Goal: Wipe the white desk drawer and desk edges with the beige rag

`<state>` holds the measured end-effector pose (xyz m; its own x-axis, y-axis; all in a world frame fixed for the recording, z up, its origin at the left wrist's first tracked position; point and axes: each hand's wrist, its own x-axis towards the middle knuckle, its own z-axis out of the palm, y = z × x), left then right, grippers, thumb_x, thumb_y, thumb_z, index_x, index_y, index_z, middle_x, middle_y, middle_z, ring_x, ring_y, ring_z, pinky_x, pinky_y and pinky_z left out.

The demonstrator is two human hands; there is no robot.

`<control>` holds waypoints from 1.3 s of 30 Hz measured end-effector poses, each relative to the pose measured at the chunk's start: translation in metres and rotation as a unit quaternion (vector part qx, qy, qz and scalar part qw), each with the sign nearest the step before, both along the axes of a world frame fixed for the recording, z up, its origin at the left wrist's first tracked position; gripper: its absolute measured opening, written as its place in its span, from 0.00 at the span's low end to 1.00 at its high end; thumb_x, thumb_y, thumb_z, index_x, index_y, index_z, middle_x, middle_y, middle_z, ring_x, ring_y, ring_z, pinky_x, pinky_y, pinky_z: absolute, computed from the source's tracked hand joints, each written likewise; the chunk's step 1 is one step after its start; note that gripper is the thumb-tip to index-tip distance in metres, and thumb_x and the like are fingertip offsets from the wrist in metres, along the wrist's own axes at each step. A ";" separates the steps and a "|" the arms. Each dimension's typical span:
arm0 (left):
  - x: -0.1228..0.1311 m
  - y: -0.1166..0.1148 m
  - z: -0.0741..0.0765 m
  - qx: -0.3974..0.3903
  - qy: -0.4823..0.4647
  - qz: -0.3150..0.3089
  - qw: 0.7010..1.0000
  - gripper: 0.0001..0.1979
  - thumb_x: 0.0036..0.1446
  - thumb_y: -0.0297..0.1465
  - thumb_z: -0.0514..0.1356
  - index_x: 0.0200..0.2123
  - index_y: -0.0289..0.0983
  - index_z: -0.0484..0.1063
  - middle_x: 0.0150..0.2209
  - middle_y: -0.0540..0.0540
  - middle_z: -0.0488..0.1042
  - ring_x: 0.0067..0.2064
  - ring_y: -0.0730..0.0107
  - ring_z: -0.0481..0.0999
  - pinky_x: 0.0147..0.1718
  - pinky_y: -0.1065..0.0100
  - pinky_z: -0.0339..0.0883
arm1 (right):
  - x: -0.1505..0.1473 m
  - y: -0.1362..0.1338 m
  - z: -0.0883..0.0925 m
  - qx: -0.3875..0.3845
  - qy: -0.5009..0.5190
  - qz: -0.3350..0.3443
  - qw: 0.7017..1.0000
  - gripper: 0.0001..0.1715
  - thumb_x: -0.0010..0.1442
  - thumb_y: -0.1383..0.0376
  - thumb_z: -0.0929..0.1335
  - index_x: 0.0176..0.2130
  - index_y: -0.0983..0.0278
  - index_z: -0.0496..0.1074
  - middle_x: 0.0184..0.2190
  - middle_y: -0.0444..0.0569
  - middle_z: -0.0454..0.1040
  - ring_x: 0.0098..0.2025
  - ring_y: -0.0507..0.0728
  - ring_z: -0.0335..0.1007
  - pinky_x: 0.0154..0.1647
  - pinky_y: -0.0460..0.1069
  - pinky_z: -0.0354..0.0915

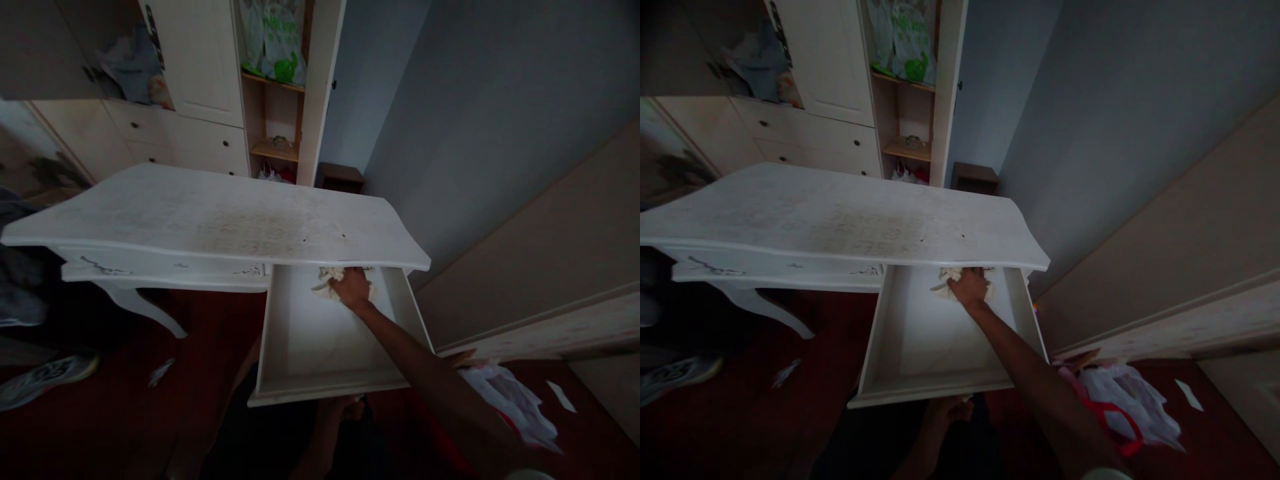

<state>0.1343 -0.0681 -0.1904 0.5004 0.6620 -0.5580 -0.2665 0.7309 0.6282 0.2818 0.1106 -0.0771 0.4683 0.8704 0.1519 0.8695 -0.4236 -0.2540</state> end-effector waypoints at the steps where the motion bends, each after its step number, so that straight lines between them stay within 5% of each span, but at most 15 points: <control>1: 0.000 -0.001 -0.001 0.003 -0.009 0.003 1.000 0.26 0.31 0.46 0.73 0.27 0.29 0.78 0.24 0.40 0.78 0.26 0.63 0.75 0.31 0.63 0.69 | -0.007 0.002 0.000 -0.002 0.002 0.002 1.000 0.30 0.54 0.54 0.68 0.52 0.68 0.70 0.53 0.64 0.70 0.55 0.69 0.66 0.53 0.59 0.65; 7: -0.002 -0.003 0.002 0.026 -0.035 0.011 0.999 0.20 0.40 0.42 0.70 0.28 0.28 0.78 0.26 0.40 0.78 0.28 0.64 0.75 0.32 0.64 0.67 | -0.051 0.011 -0.004 0.009 -0.010 0.078 0.997 0.34 0.52 0.54 0.69 0.55 0.67 0.67 0.54 0.62 0.69 0.56 0.70 0.63 0.51 0.61 0.66; 14: 0.002 -0.002 0.005 0.021 -0.034 0.028 0.999 0.21 0.35 0.43 0.71 0.25 0.30 0.76 0.23 0.42 0.76 0.25 0.67 0.72 0.29 0.64 0.65 | -0.104 0.028 -0.010 0.031 -0.029 0.230 0.972 0.35 0.52 0.54 0.70 0.56 0.65 0.65 0.54 0.58 0.68 0.56 0.68 0.62 0.53 0.60 0.65; 21: 0.005 -0.002 -0.014 0.031 0.003 0.022 0.999 0.23 0.33 0.46 0.71 0.27 0.31 0.78 0.24 0.40 0.77 0.26 0.63 0.74 0.29 0.63 0.65 | -0.089 0.031 -0.012 0.002 -0.027 0.339 0.941 0.40 0.51 0.54 0.72 0.58 0.69 0.62 0.57 0.61 0.63 0.58 0.67 0.59 0.57 0.59 0.62; 24: 0.004 0.000 -0.020 0.031 0.009 0.011 0.999 0.25 0.31 0.46 0.72 0.27 0.31 0.78 0.23 0.39 0.76 0.25 0.60 0.74 0.28 0.62 0.66 | -0.076 0.029 -0.014 0.000 -0.025 0.441 0.897 0.36 0.50 0.55 0.73 0.54 0.69 0.65 0.56 0.61 0.65 0.58 0.65 0.60 0.59 0.57 0.61; 27: 0.002 0.002 -0.020 0.038 0.009 -0.004 0.999 0.24 0.33 0.46 0.72 0.26 0.31 0.77 0.23 0.39 0.77 0.25 0.61 0.74 0.29 0.61 0.67 | -0.066 0.028 -0.013 -0.004 -0.026 0.566 0.824 0.30 0.48 0.58 0.74 0.48 0.68 0.68 0.51 0.58 0.68 0.54 0.62 0.63 0.57 0.55 0.62; 31: -0.003 -0.001 -0.016 0.047 0.012 -0.028 0.998 0.21 0.50 0.46 0.66 0.31 0.32 0.76 0.27 0.45 0.77 0.27 0.68 0.75 0.33 0.64 0.71 | -0.061 0.027 -0.007 -0.027 -0.050 0.643 0.763 0.27 0.48 0.58 0.74 0.46 0.67 0.71 0.50 0.58 0.69 0.56 0.63 0.63 0.57 0.57 0.60; 34: -0.004 -0.004 -0.012 0.051 0.017 -0.037 0.998 0.19 0.61 0.45 0.59 0.37 0.32 0.74 0.31 0.47 0.77 0.32 0.71 0.76 0.37 0.63 0.72 | -0.059 0.023 -0.006 -0.033 -0.071 0.627 0.775 0.37 0.47 0.56 0.75 0.53 0.67 0.68 0.61 0.63 0.61 0.66 0.68 0.51 0.65 0.65 0.47; 37: -0.001 -0.006 -0.012 0.051 0.022 -0.034 0.998 0.19 0.62 0.45 0.59 0.37 0.32 0.75 0.31 0.46 0.77 0.33 0.70 0.77 0.38 0.62 0.73 | -0.060 0.015 -0.013 -0.035 -0.058 0.533 0.843 0.56 0.42 0.55 0.77 0.63 0.71 0.58 0.69 0.69 0.44 0.71 0.73 0.32 0.68 0.68 0.31; 39: 0.003 -0.006 -0.013 0.051 0.022 -0.026 0.998 0.19 0.58 0.45 0.62 0.36 0.32 0.76 0.29 0.46 0.77 0.31 0.69 0.76 0.38 0.62 0.72 | -0.062 0.010 -0.018 -0.039 -0.031 0.460 0.886 0.67 0.39 0.56 0.78 0.67 0.76 0.48 0.70 0.73 0.36 0.72 0.74 0.27 0.69 0.67 0.30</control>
